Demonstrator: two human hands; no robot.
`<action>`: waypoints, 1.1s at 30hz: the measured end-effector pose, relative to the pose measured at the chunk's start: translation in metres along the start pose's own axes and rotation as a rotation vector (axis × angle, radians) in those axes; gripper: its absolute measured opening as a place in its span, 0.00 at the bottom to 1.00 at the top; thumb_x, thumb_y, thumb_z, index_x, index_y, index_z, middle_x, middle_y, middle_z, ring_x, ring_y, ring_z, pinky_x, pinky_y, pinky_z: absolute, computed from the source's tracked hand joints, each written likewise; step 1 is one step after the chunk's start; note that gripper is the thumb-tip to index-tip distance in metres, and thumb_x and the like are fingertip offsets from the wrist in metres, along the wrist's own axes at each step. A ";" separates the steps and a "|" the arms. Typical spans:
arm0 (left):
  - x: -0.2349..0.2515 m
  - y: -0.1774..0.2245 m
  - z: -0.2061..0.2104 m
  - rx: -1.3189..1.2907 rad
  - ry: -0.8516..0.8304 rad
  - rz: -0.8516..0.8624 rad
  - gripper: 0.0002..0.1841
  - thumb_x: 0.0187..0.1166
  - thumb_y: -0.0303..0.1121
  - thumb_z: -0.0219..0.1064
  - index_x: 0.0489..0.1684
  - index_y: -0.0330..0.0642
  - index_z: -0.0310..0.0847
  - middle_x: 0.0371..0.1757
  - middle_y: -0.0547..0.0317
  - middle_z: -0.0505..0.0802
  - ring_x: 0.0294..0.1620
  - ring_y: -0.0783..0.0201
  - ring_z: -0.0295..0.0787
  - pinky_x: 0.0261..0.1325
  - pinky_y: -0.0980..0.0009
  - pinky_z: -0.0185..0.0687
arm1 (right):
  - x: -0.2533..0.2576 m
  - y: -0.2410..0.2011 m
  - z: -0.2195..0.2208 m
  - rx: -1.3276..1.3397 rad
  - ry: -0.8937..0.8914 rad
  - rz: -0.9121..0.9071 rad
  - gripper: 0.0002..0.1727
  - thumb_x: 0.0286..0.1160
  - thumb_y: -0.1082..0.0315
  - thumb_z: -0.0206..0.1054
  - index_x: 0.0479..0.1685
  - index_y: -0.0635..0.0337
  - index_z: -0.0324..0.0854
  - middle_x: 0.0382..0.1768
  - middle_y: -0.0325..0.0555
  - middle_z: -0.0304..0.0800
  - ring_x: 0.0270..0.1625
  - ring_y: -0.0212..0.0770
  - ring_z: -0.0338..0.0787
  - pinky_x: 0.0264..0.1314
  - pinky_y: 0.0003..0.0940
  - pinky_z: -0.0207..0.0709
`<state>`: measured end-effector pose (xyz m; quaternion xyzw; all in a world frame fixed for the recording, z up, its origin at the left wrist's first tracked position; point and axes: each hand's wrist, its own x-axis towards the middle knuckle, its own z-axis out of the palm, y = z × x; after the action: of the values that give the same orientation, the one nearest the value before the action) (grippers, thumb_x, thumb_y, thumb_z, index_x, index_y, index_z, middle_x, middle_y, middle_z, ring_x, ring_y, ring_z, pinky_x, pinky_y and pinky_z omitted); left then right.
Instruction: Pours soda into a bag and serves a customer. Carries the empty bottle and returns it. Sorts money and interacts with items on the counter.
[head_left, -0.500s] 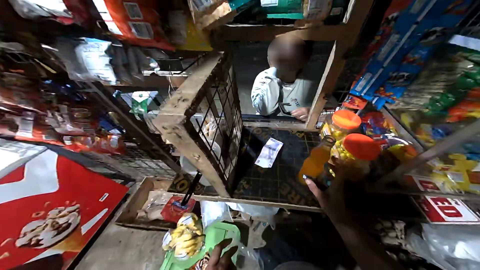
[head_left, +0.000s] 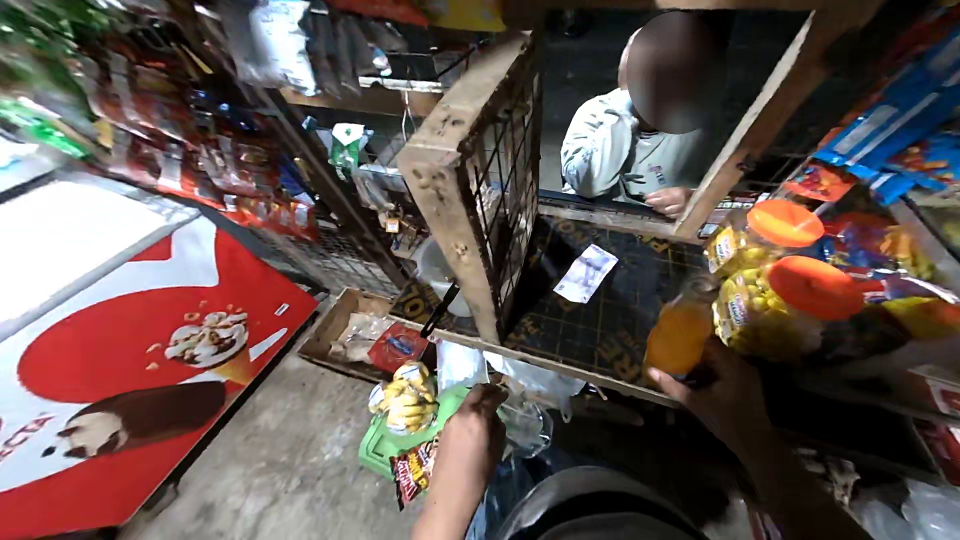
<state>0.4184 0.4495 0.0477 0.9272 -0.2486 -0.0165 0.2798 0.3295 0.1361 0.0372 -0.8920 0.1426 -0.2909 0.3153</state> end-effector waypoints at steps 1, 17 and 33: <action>0.001 0.003 -0.001 -0.002 0.000 -0.006 0.15 0.69 0.16 0.66 0.49 0.36 0.94 0.58 0.47 0.94 0.45 0.49 0.96 0.48 0.51 0.92 | -0.006 -0.004 -0.004 0.028 -0.033 -0.088 0.40 0.55 0.44 0.78 0.60 0.72 0.84 0.46 0.55 0.95 0.47 0.39 0.94 0.52 0.36 0.88; -0.002 0.042 -0.022 -0.070 0.087 0.093 0.15 0.66 0.19 0.68 0.49 0.36 0.94 0.52 0.49 0.94 0.32 0.63 0.92 0.39 0.68 0.90 | 0.005 -0.017 -0.024 -0.408 -0.335 -0.679 0.35 0.45 0.55 0.78 0.67 0.44 0.88 0.52 0.43 0.96 0.51 0.53 0.94 0.41 0.51 0.85; 0.020 0.072 -0.038 -0.202 0.068 0.176 0.15 0.66 0.22 0.69 0.50 0.39 0.94 0.50 0.52 0.94 0.26 0.73 0.84 0.32 0.80 0.83 | 0.076 -0.096 -0.073 -0.643 -0.240 -1.058 0.21 0.82 0.76 0.55 0.65 0.47 0.84 0.53 0.46 0.93 0.56 0.54 0.90 0.61 0.50 0.78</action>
<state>0.4100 0.4078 0.1200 0.8690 -0.3163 0.0144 0.3802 0.3519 0.1404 0.1783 -0.9184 -0.2738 -0.2481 -0.1414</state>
